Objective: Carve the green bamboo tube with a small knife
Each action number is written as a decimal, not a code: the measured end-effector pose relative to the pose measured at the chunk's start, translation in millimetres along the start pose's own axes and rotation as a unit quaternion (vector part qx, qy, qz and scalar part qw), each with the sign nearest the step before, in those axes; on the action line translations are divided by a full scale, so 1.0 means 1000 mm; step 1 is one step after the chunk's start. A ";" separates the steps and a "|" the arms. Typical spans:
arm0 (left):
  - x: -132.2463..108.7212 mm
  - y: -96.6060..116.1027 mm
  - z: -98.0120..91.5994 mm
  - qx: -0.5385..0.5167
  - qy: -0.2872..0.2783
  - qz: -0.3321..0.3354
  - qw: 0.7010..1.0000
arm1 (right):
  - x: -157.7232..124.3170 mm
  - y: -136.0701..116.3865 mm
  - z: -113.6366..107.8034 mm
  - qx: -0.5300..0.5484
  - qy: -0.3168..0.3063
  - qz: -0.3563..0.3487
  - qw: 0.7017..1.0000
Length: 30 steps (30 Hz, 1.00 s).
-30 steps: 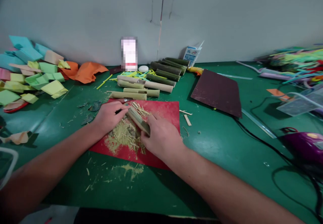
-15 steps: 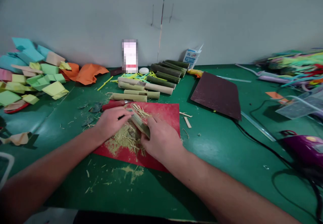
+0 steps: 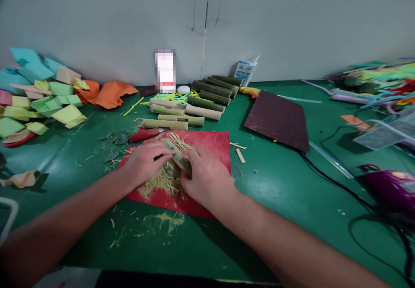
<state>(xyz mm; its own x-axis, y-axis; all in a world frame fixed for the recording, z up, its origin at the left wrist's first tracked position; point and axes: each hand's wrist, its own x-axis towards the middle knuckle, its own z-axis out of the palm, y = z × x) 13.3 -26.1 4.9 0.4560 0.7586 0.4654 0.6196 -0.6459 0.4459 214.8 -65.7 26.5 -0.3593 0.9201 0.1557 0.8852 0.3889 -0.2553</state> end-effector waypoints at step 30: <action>0.003 -0.005 -0.037 -0.718 0.006 -0.319 0.619 | 0.007 0.012 -0.001 -0.029 0.043 -0.067 0.996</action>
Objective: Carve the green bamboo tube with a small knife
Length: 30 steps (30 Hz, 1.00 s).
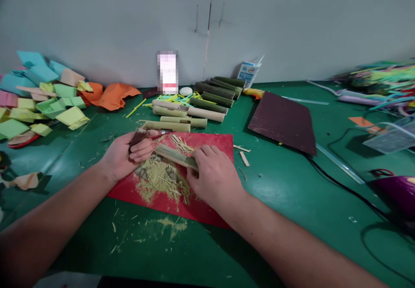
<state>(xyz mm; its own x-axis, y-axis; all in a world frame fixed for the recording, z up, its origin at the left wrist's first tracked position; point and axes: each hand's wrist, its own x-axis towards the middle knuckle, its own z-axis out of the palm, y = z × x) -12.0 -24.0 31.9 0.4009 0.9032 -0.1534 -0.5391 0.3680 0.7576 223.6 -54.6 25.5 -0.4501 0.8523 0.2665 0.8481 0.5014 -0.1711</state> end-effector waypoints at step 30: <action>-0.020 -0.031 0.028 0.639 0.040 0.329 0.694 | -0.005 -0.009 -0.010 0.202 0.079 -0.046 0.975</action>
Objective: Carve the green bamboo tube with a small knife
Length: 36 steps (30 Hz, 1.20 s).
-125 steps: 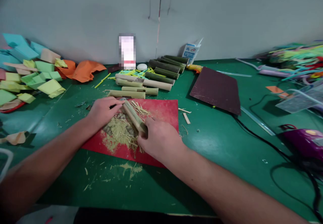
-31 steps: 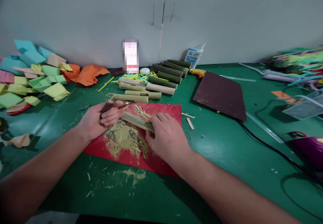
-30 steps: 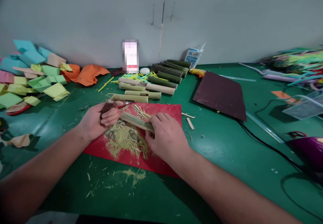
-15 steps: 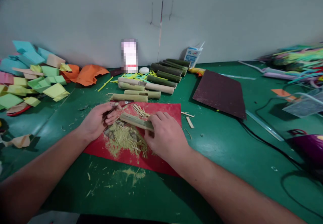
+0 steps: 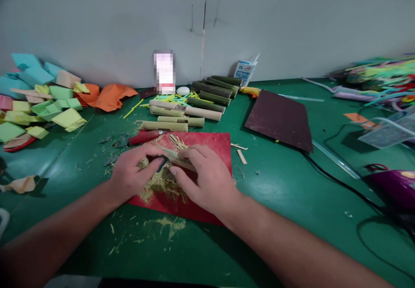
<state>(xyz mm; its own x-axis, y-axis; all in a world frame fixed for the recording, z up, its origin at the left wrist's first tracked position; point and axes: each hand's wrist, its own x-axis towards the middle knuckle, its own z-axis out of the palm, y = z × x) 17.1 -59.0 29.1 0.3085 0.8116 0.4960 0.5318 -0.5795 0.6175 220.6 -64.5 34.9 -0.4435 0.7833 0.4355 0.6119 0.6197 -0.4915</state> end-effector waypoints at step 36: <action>-0.005 0.015 -0.001 -0.041 -0.007 0.147 0.988 | -0.004 -0.003 -0.002 0.024 0.100 -0.144 0.984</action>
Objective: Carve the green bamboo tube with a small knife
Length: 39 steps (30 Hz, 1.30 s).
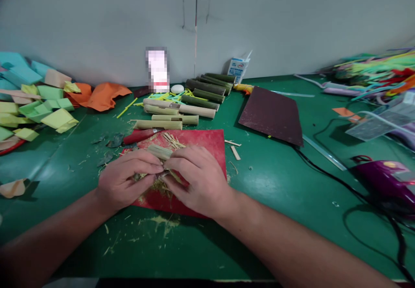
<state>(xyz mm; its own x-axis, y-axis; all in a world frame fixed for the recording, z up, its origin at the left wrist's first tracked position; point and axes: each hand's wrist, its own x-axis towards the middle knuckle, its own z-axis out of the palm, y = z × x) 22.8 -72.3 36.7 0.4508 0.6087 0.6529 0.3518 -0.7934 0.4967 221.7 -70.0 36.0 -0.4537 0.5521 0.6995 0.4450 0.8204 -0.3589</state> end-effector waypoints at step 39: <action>0.000 -0.008 0.012 0.048 0.037 0.020 0.998 | 0.001 -0.005 0.001 0.127 0.017 0.148 0.981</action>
<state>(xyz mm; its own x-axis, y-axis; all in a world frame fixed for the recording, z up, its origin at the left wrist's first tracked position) 29.3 -65.7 25.9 0.4062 0.5715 0.7130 0.4128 -0.8109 0.4148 218.2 -73.8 37.8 -0.3055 0.7694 0.5609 0.3450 0.6385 -0.6880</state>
